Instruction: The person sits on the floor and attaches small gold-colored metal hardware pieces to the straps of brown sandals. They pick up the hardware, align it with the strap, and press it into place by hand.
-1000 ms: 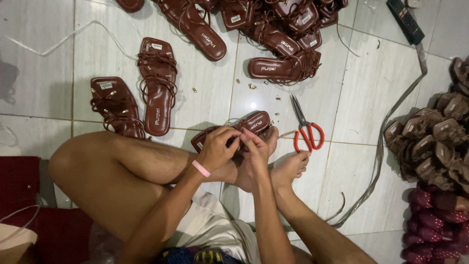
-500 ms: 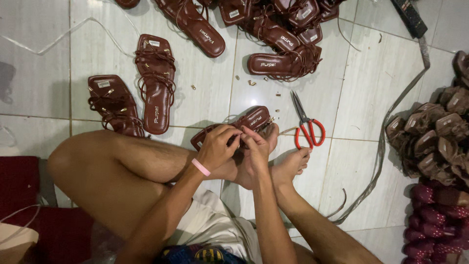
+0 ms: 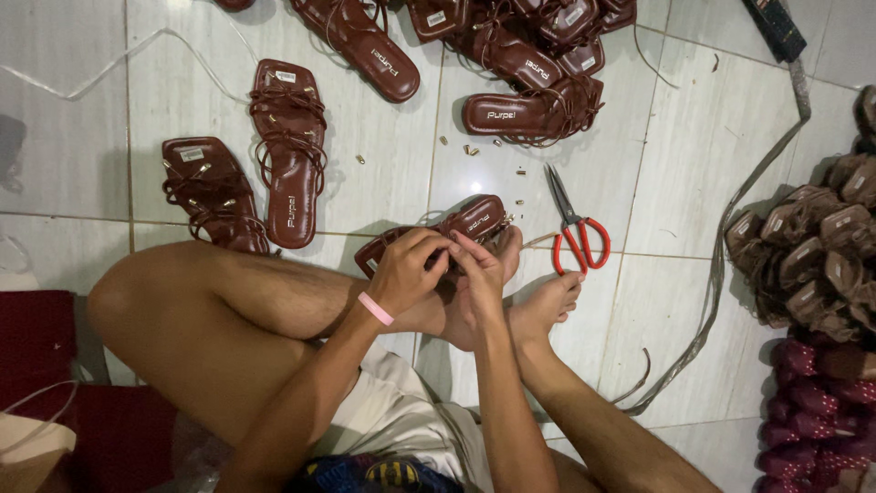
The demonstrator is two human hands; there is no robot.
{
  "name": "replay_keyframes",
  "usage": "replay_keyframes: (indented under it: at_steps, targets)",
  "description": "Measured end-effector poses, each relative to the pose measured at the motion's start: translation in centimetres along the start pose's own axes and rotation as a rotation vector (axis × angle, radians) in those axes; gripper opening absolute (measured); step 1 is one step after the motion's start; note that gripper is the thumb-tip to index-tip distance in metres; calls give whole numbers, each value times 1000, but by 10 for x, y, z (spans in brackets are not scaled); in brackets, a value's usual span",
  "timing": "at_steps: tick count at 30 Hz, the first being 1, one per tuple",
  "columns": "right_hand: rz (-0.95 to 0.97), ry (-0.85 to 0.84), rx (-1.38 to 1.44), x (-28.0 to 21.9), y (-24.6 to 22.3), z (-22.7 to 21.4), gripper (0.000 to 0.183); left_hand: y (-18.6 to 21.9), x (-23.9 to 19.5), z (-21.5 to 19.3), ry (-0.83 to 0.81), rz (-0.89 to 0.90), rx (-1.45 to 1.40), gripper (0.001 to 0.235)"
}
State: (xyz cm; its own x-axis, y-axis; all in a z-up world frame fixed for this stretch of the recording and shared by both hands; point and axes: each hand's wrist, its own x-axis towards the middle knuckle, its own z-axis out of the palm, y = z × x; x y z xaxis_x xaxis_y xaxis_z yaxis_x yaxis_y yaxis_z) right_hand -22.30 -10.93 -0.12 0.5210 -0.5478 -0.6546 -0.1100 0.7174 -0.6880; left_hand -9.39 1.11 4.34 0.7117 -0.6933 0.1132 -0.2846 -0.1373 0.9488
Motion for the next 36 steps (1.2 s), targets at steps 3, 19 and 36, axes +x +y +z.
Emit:
replay_keyframes:
  at_steps: [3, 19, 36]
  targets:
    - [4, -6, -14, -1, -1, 4, 32, 0, 0, -1, 14, -16, 0, 15]
    - [-20, -3, -8, 6, 5, -2, 32, 1, -2, -1, 26, -4, 4, 16]
    - [25, -7, 48, -2, 5, 0, 35, 2, -3, -2, 46, -41, -12, 16]
